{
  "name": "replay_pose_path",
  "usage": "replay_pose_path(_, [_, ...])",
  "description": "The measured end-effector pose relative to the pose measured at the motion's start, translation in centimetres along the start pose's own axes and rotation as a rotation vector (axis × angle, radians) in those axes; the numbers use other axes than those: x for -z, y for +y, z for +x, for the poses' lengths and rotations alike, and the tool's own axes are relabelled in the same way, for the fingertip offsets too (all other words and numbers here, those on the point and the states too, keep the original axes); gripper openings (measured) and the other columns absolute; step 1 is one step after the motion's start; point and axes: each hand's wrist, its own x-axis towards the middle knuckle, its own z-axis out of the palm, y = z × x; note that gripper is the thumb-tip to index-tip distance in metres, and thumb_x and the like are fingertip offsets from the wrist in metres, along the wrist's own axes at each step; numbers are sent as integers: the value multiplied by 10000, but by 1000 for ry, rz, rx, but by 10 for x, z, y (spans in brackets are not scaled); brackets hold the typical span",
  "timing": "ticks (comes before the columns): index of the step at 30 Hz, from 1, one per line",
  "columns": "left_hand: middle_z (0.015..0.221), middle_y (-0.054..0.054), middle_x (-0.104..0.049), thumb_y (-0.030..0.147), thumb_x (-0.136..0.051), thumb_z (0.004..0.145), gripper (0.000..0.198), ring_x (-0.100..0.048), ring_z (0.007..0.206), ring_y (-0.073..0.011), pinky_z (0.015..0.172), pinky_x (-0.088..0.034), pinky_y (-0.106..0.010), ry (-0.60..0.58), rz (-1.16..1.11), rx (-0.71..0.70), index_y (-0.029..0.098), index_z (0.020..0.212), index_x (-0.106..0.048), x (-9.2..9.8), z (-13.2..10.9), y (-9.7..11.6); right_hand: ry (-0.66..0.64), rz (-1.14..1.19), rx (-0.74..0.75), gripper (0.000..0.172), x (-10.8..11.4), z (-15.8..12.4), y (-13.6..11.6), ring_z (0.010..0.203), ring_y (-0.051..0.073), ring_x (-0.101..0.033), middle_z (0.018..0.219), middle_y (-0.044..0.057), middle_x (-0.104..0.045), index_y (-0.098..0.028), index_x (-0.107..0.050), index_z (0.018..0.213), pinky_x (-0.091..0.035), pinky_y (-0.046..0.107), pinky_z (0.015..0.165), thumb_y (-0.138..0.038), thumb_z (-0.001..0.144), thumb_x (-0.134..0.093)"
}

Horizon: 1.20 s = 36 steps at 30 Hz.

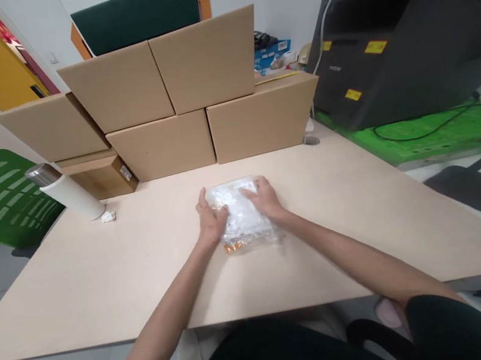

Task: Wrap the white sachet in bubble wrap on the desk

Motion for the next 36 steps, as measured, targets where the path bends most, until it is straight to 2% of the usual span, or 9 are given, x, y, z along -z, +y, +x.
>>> replay_pose_path(2, [1584,-198,-272,285,-598,862,632,-321,1449,-379,1148,-304,-577,3,324,-171,199,1461,-418,2,5,-6,-8,-211,205,540,1,2,7,1351,347,-413,1446,208,-476,-137,-523,1341,-346,545,1116,-400,873,-584])
replay_pose_path(5, [1623,-135,-278,316,-469,943,479,-211,1508,-351,1183,-235,-574,-177,618,-348,218,1411,-509,14,12,-9,-268,-398,415,494,15,4,13,1469,323,-290,1537,181,-420,-140,-543,1370,-230,527,1201,-400,962,-441])
replay_pose_path(7, [1630,-119,-285,414,-430,969,563,-168,1527,-322,1213,-186,-539,-374,694,-373,208,1493,-415,26,17,-8,-496,-453,453,602,28,6,14,1491,313,-271,1558,168,-410,-135,-500,1433,-210,506,1216,-505,963,-430])
replay_pose_path(10, [1670,-113,-120,647,-492,890,876,-56,1543,-321,1233,-76,-527,-612,748,-348,201,1586,-203,42,24,-5,-734,-518,425,972,48,12,13,1526,345,-152,1643,162,-228,-144,-308,1561,-170,523,1225,-730,823,-544])
replay_pose_path(14, [1655,-173,97,740,-625,730,1207,49,1539,-329,1227,-32,-528,-740,819,-335,159,1601,-26,50,28,-2,-899,-561,373,1215,60,15,11,1536,368,-38,1677,147,-62,-181,-114,1610,-123,544,1227,-794,700,-635])
replay_pose_path(17, [1644,-209,127,676,-666,712,1235,53,1539,-332,1222,-23,-537,-748,880,-337,130,1596,1,47,26,-1,-901,-572,375,1196,59,13,13,1536,372,-24,1679,146,-50,-195,-66,1612,-126,564,1219,-738,726,-657])
replay_pose_path(27, [1649,-249,-76,522,-683,720,1090,-126,1526,-376,1199,-65,-608,-652,962,-331,105,1573,-148,34,18,2,-790,-534,455,1066,52,2,26,1530,372,-97,1676,130,-108,-261,-50,1608,-185,584,1198,-631,807,-649])
replay_pose_path(34, [1656,-231,36,469,-727,730,1108,25,1528,-397,1187,-13,-636,-589,886,-279,151,1591,-106,39,10,5,-803,-349,307,1149,54,3,18,1538,358,-30,1676,156,-69,-210,-172,1593,-126,553,1218,-700,704,-710])
replay_pose_path(36, [1655,-211,104,468,-672,814,1029,86,1523,-389,1184,-10,-641,-534,832,-304,175,1598,-73,42,-5,9,-707,-175,212,1076,58,-2,20,1537,349,-71,1680,132,-67,-240,-213,1581,-194,528,1210,-706,731,-678])
